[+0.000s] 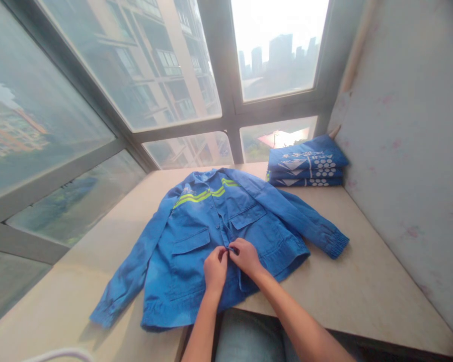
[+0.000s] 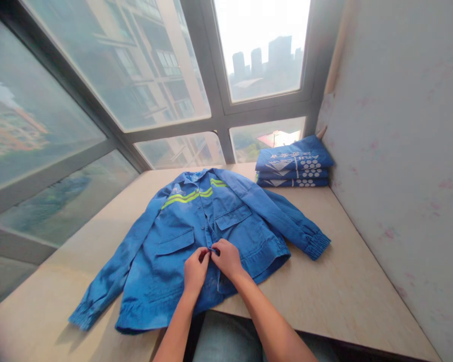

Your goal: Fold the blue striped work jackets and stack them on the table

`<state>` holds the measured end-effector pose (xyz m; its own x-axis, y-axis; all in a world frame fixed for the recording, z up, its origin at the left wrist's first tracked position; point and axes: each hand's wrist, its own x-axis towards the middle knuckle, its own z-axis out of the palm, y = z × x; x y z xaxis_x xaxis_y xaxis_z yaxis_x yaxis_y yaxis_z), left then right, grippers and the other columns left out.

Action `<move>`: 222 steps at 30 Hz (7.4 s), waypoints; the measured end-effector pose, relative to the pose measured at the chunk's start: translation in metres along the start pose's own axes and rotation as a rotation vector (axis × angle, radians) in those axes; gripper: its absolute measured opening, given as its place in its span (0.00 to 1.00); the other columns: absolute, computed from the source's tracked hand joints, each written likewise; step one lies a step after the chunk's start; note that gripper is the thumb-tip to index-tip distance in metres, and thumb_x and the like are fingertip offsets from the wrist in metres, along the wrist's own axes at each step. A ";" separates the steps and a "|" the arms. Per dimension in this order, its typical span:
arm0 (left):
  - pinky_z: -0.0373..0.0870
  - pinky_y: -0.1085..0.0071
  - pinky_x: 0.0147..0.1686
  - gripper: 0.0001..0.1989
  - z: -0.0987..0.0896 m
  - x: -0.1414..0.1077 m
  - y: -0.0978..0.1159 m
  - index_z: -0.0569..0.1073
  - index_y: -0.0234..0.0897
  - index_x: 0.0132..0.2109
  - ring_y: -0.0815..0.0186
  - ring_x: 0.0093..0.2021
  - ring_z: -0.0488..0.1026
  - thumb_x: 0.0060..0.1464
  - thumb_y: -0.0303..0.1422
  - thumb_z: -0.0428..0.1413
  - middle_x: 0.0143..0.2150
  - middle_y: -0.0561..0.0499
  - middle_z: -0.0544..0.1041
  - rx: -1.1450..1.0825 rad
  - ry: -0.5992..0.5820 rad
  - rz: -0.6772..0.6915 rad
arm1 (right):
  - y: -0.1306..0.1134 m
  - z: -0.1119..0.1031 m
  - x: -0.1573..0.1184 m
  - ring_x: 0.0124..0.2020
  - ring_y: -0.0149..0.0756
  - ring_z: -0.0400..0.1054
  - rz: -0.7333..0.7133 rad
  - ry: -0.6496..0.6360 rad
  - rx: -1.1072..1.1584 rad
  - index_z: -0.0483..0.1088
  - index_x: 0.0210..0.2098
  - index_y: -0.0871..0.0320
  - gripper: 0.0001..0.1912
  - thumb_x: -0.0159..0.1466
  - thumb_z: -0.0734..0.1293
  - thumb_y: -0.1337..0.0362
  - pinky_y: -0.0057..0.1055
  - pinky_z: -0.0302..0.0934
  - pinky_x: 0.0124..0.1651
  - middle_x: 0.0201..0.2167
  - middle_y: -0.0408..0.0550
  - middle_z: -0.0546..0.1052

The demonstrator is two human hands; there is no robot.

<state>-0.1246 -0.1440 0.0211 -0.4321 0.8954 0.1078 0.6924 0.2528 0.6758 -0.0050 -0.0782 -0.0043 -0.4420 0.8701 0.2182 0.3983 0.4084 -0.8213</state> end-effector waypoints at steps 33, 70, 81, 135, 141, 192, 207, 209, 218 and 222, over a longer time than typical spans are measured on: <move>0.74 0.69 0.34 0.29 0.001 0.015 -0.020 0.79 0.30 0.38 0.64 0.32 0.77 0.35 0.51 0.69 0.33 0.45 0.81 -0.722 0.023 -0.370 | 0.002 -0.001 -0.004 0.42 0.35 0.75 -0.058 -0.041 0.115 0.79 0.42 0.54 0.12 0.65 0.64 0.68 0.29 0.65 0.48 0.40 0.46 0.82; 0.73 0.70 0.35 0.18 0.005 0.016 -0.029 0.74 0.33 0.37 0.65 0.32 0.76 0.41 0.40 0.66 0.31 0.49 0.79 -0.741 -0.027 -0.281 | 0.003 -0.001 -0.006 0.39 0.34 0.74 -0.042 -0.041 0.052 0.78 0.39 0.55 0.10 0.66 0.63 0.67 0.26 0.62 0.44 0.38 0.46 0.82; 0.74 0.66 0.43 0.08 0.012 0.008 -0.021 0.73 0.35 0.38 0.62 0.37 0.78 0.51 0.33 0.58 0.35 0.47 0.79 -0.437 -0.003 -0.121 | -0.012 -0.006 0.015 0.36 0.37 0.74 0.216 -0.127 -0.264 0.77 0.31 0.54 0.16 0.68 0.63 0.55 0.26 0.54 0.33 0.32 0.47 0.81; 0.67 0.71 0.37 0.06 0.009 0.099 -0.020 0.78 0.38 0.36 0.63 0.35 0.77 0.57 0.31 0.56 0.34 0.48 0.82 -0.002 -0.027 -0.031 | -0.026 -0.023 0.083 0.39 0.40 0.74 0.245 -0.180 -0.434 0.78 0.45 0.57 0.15 0.61 0.64 0.68 0.30 0.64 0.40 0.38 0.51 0.81; 0.69 0.70 0.39 0.07 0.008 0.094 -0.022 0.78 0.38 0.38 0.62 0.38 0.78 0.57 0.30 0.54 0.37 0.47 0.82 -0.072 0.004 -0.022 | -0.027 0.000 0.082 0.39 0.35 0.73 0.174 -0.025 -0.159 0.77 0.46 0.57 0.16 0.63 0.61 0.65 0.28 0.64 0.45 0.39 0.47 0.81; 0.70 0.69 0.37 0.11 0.012 0.097 -0.046 0.78 0.33 0.34 0.63 0.33 0.77 0.47 0.36 0.58 0.31 0.47 0.81 -0.359 0.072 -0.104 | -0.019 0.008 0.084 0.42 0.41 0.76 0.005 -0.279 -0.484 0.73 0.47 0.55 0.14 0.72 0.58 0.59 0.31 0.64 0.42 0.39 0.53 0.81; 0.71 0.69 0.37 0.11 0.013 0.095 -0.048 0.78 0.34 0.34 0.62 0.34 0.78 0.49 0.39 0.60 0.32 0.46 0.81 -0.421 0.094 -0.106 | -0.021 0.002 0.102 0.42 0.45 0.77 -0.188 -0.364 -0.506 0.75 0.42 0.62 0.11 0.67 0.61 0.68 0.32 0.64 0.43 0.38 0.59 0.81; 0.72 0.69 0.37 0.10 0.014 0.095 -0.048 0.77 0.34 0.34 0.62 0.33 0.77 0.48 0.38 0.60 0.32 0.47 0.81 -0.443 0.110 -0.110 | -0.016 0.002 0.101 0.40 0.43 0.77 -0.141 -0.329 -0.462 0.76 0.41 0.60 0.11 0.67 0.62 0.65 0.31 0.63 0.40 0.37 0.57 0.81; 0.74 0.69 0.38 0.11 0.015 0.092 -0.046 0.77 0.34 0.37 0.63 0.34 0.78 0.48 0.37 0.59 0.33 0.47 0.81 -0.495 0.125 -0.103 | 0.006 0.008 0.105 0.29 0.29 0.71 -0.023 -0.260 -0.151 0.78 0.34 0.57 0.06 0.59 0.67 0.65 0.21 0.55 0.30 0.26 0.42 0.79; 0.74 0.68 0.39 0.10 0.015 0.090 -0.045 0.76 0.34 0.37 0.63 0.35 0.78 0.49 0.36 0.59 0.34 0.47 0.81 -0.466 0.121 -0.079 | 0.011 0.015 0.105 0.27 0.29 0.71 0.023 -0.242 -0.060 0.77 0.33 0.59 0.08 0.60 0.66 0.67 0.21 0.56 0.30 0.24 0.43 0.78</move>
<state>-0.1863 -0.0695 -0.0105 -0.5566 0.8237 0.1082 0.3344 0.1029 0.9368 -0.0593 0.0138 0.0015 -0.6094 0.7905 0.0612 0.4543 0.4113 -0.7902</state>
